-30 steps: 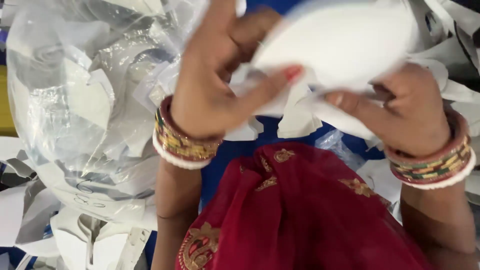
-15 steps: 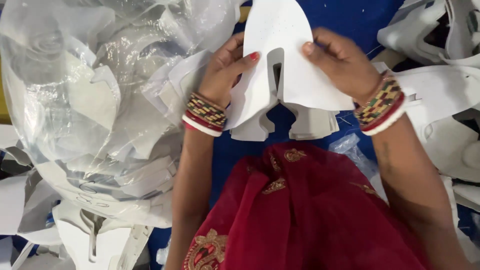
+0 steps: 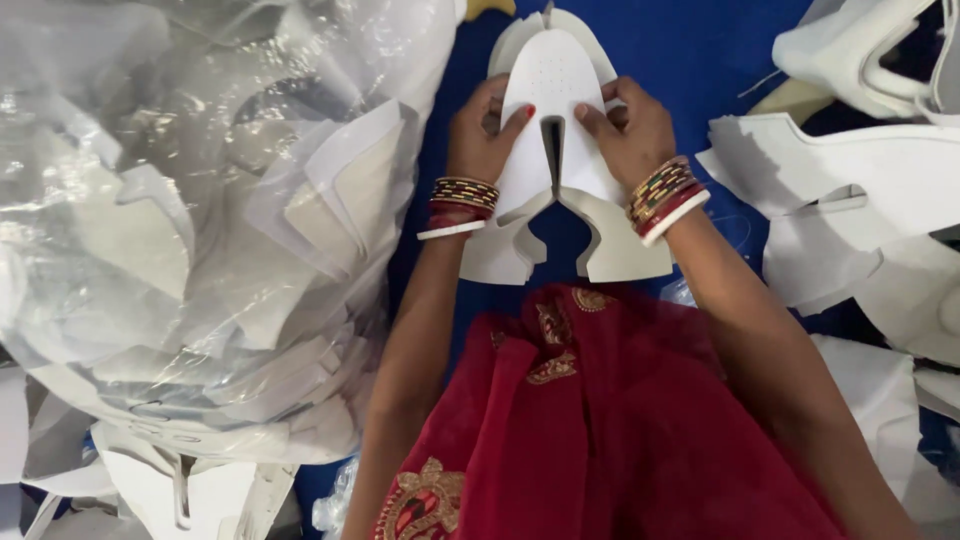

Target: The person repeatedly picks up white shoe parts from a pile, aligns them, and places them onto a stack on a blue surface. The hands handle the parts directly without visible tools.

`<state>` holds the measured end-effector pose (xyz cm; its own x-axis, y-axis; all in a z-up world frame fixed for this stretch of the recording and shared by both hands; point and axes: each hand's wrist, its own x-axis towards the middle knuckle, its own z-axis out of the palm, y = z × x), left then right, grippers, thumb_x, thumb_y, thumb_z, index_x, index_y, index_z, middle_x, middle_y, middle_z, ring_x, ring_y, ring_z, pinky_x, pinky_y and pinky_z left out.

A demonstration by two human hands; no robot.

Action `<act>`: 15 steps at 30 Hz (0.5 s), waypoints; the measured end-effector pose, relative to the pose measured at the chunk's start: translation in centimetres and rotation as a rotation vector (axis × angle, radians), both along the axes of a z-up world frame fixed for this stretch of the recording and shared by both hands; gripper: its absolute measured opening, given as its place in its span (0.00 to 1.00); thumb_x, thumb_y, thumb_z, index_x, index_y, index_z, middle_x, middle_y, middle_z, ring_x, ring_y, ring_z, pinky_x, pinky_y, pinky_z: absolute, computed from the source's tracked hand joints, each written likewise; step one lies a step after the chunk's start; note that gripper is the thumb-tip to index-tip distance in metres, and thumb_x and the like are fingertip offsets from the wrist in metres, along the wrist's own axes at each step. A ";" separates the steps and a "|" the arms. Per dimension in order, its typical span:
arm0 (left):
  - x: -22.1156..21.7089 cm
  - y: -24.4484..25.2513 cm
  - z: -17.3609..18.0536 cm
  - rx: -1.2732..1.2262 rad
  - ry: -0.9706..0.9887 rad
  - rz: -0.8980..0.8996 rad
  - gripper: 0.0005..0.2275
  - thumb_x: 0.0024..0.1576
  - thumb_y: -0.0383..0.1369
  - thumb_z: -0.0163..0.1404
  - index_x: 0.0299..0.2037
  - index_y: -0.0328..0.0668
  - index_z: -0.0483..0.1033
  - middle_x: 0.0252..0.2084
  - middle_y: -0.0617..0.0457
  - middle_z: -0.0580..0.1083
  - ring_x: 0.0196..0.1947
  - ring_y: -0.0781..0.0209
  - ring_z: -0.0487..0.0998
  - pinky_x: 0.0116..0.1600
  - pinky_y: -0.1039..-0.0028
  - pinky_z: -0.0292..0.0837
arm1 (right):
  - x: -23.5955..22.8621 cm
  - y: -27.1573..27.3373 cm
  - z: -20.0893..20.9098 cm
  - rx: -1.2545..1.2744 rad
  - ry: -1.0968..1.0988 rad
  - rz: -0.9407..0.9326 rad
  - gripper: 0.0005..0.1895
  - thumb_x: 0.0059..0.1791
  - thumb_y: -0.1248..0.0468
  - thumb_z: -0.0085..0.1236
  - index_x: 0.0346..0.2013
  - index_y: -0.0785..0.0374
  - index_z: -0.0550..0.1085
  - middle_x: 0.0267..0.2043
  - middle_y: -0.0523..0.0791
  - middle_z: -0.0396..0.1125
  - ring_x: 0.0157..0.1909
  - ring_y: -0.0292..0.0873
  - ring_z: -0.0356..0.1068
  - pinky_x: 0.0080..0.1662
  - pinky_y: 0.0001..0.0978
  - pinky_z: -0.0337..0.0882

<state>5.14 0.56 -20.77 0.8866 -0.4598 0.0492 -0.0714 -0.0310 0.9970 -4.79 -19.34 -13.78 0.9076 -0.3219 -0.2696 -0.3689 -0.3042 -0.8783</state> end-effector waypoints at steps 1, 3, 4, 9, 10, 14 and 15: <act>-0.3 -0.2 0.9 0.054 0.035 0.041 0.19 0.58 0.26 0.61 0.59 0.38 0.73 0.42 0.50 0.80 0.40 0.67 0.81 0.44 0.76 0.78 | 0.0 0.1 -0.2 -0.046 -0.026 -0.035 0.20 0.53 0.54 0.63 0.50 0.67 0.72 0.35 0.53 0.76 0.35 0.43 0.78 0.38 0.33 0.75; -0.3 -0.5 2.6 0.112 0.064 0.082 0.21 0.55 0.27 0.63 0.59 0.39 0.72 0.37 0.51 0.80 0.34 0.68 0.82 0.38 0.78 0.79 | 0.5 0.2 -0.3 -0.089 -0.058 -0.069 0.20 0.53 0.55 0.65 0.50 0.67 0.73 0.34 0.53 0.76 0.34 0.44 0.79 0.36 0.34 0.75; -0.6 -0.7 3.1 0.174 0.021 0.125 0.21 0.55 0.28 0.63 0.58 0.39 0.73 0.35 0.51 0.80 0.32 0.69 0.82 0.35 0.78 0.77 | 0.5 0.3 -0.4 -0.131 -0.048 -0.064 0.20 0.53 0.55 0.65 0.49 0.67 0.73 0.34 0.54 0.76 0.34 0.45 0.79 0.36 0.34 0.75; -1.1 -0.7 3.5 0.231 -0.032 0.164 0.21 0.55 0.28 0.64 0.58 0.40 0.73 0.33 0.51 0.80 0.30 0.69 0.82 0.33 0.78 0.77 | 0.7 0.5 -0.5 -0.193 0.034 -0.078 0.20 0.52 0.53 0.65 0.49 0.65 0.74 0.34 0.54 0.76 0.33 0.46 0.79 0.35 0.36 0.75; -1.0 -0.7 3.5 0.226 -0.058 0.157 0.20 0.56 0.28 0.64 0.58 0.40 0.73 0.33 0.52 0.80 0.31 0.69 0.82 0.34 0.78 0.78 | 0.9 0.5 -0.6 -0.212 0.009 -0.076 0.21 0.52 0.53 0.66 0.50 0.66 0.74 0.35 0.54 0.76 0.33 0.47 0.79 0.35 0.36 0.75; -0.8 -0.9 3.9 0.265 -0.079 0.155 0.21 0.55 0.29 0.64 0.58 0.41 0.73 0.32 0.52 0.80 0.29 0.69 0.81 0.33 0.77 0.77 | 1.2 0.5 -0.5 -0.241 0.060 -0.087 0.21 0.51 0.53 0.67 0.48 0.65 0.74 0.35 0.54 0.76 0.33 0.48 0.78 0.36 0.38 0.75; -0.9 -0.9 4.0 0.265 -0.080 0.155 0.21 0.55 0.29 0.64 0.58 0.41 0.73 0.32 0.52 0.80 0.29 0.69 0.81 0.33 0.77 0.77 | 1.1 0.5 -0.6 -0.240 0.059 -0.087 0.21 0.51 0.53 0.67 0.48 0.65 0.74 0.35 0.54 0.76 0.33 0.48 0.78 0.36 0.38 0.75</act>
<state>4.23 -0.31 -16.73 0.9453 -0.3258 0.0176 -0.1230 -0.3058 0.9441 -3.66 -18.81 -14.40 0.8585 -0.4594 -0.2278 -0.4514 -0.4664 -0.7607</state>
